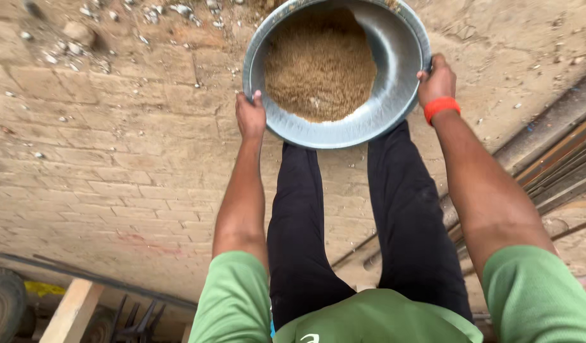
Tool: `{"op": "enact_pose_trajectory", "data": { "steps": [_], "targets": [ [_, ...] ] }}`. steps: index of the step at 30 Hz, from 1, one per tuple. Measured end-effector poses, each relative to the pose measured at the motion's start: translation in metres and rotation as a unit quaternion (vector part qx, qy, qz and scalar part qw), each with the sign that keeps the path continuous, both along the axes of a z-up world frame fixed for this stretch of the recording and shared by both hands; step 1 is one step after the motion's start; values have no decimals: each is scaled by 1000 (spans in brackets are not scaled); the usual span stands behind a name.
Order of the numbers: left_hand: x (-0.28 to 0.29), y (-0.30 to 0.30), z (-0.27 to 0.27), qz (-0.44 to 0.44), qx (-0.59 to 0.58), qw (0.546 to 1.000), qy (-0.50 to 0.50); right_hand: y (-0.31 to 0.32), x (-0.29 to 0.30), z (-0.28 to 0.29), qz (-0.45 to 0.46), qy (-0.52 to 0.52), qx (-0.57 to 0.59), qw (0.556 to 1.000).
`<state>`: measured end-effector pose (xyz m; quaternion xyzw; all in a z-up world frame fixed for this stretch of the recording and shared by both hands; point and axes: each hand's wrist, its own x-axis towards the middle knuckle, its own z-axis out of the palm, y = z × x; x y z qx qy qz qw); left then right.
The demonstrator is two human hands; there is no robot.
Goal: The person uses a hoe to shovel sand from a pile into a metal bowl, then lifts the bowl and pours the sand back onto the pile.
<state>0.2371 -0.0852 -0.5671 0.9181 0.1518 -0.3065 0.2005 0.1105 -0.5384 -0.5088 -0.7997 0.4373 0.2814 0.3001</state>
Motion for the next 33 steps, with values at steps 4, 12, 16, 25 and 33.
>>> {"op": "enact_pose_trajectory", "data": {
  "steps": [4,12,16,25,33],
  "targets": [
    [33,2,111,34,-54,997,33,4,5,104,40,-142,-38,988],
    [131,30,422,146,-432,890,11,42,15,380,-89,-159,-14,983],
    [169,15,589,121,-557,821,-32,34,51,478,-130,-335,7,933],
    [157,-105,789,281,-570,767,-94,-68,34,654,-163,-509,29,845],
    [78,-248,844,210,-611,763,-35,-175,-125,711,-234,-636,147,720]
  ]
}}
